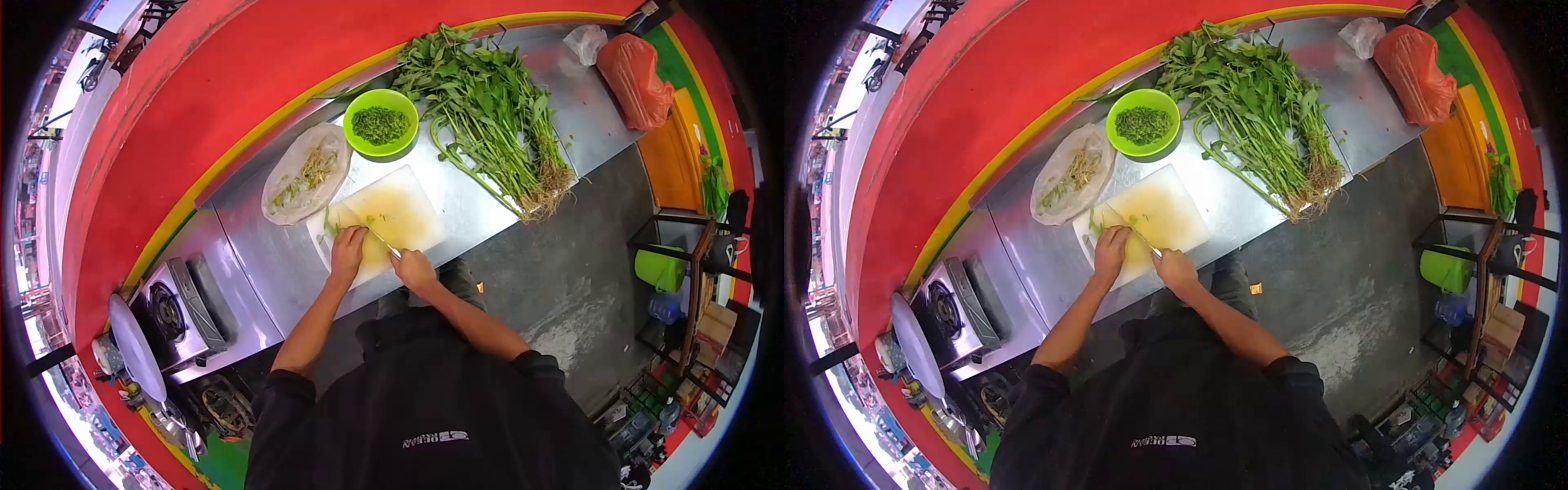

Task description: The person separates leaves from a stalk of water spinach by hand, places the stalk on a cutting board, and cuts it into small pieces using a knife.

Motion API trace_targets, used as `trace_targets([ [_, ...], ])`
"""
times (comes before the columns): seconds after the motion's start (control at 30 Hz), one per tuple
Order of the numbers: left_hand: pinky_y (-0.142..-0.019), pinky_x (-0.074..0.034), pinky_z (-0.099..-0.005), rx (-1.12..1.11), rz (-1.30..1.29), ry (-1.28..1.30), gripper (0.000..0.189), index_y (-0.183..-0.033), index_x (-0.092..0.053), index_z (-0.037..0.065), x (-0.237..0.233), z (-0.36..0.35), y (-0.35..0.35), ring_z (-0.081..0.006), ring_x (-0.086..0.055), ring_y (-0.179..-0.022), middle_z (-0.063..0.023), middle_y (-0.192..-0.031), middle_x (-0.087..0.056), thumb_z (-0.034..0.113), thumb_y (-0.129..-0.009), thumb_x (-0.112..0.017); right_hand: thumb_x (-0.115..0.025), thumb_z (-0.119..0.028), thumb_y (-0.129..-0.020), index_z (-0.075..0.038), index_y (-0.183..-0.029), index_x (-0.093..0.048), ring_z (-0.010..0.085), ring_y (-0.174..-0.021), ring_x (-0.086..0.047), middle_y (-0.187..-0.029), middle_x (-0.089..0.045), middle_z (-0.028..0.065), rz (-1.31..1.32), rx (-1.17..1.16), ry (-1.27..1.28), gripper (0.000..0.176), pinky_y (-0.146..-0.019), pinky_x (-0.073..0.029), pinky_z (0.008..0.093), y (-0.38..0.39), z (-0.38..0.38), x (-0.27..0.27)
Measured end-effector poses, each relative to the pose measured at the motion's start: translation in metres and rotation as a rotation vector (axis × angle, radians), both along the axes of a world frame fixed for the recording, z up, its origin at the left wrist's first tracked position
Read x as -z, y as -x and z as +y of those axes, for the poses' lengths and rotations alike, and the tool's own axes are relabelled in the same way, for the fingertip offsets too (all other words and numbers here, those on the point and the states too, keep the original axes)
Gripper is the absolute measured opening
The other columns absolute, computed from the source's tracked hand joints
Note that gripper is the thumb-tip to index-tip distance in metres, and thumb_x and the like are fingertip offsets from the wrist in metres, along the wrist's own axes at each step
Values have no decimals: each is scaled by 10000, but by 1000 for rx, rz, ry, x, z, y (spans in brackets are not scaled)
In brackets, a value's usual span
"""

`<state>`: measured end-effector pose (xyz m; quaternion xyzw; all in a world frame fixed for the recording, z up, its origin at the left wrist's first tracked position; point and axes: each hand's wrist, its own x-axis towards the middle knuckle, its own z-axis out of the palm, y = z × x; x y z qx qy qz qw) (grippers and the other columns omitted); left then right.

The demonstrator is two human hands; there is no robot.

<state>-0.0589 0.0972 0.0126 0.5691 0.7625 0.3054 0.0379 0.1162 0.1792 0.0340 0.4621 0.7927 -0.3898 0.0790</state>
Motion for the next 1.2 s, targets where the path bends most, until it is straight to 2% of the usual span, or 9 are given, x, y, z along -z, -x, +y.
trace_targets([
  [0.2, -831, -509, -414, 17, -58, 14, 224, -1049, -699, 32, -7, -3, 2, -311, -624, -929, -114, -1018, -642, 9, -834, -643, -599, -419, -953, 20, -911, -707, 444, -806, -698, -835, -692, 273, 23, -55, -28, 454, -737, -564, 522, 16, 9, 1],
  [0.27, -828, -507, -418, 20, -25, 84, 216, -1044, -700, 31, -13, -4, 3, -315, -621, -928, -113, -1011, -640, 7, -837, -641, -604, -419, -950, 29, -913, -705, 443, -801, -698, -827, -692, 268, 23, -52, 12, 461, -740, -564, 520, 20, 10, -2],
  [0.37, -817, -506, -413, -14, -52, 57, 213, -1034, -703, 35, -10, -2, 4, -315, -621, -913, -111, -985, -640, 10, -831, -642, -596, -422, -954, 27, -929, -704, 448, -814, -696, -840, -691, 270, 32, -20, 19, 463, -751, -563, 522, 13, 7, -16],
  [0.5, -813, -505, -411, -34, -83, 1, 197, -1025, -702, 38, -6, 2, 2, -314, -622, -912, -110, -972, -640, 19, -840, -636, -584, -432, -960, 21, -941, -705, 452, -833, -694, -860, -689, 279, -21, 8, 40, 469, -765, -559, 529, 2, 2, -9],
  [0.7, -814, -508, -414, 20, -6, 73, 167, -1020, -695, 22, -11, 0, 1, -318, -625, -923, -117, -985, -645, 24, -867, -628, -576, -432, -965, 6, -929, -712, 454, -844, -694, -871, -688, 286, -17, -25, -1, 460, -763, -558, 531, 12, 8, -4],
  [0.9, -812, -506, -416, -72, -140, 17, 125, -998, -677, 2, -11, 4, -7, -336, -623, -915, -138, -977, -645, 10, -880, -636, -580, -418, -965, 5, -901, -714, 455, -831, -697, -856, -695, 281, 25, -13, 6, 449, -756, -561, 527, 4, 4, -8],
  [1.2, -790, -502, -420, 1, -85, 15, 116, -978, -680, -8, -19, 1, -7, -335, -616, -885, -136, -938, -634, 12, -865, -660, -574, -425, -968, 6, -890, -713, 458, -808, -697, -834, -694, 278, -22, -27, -4, 459, -742, -564, 532, 8, 7, -7],
])
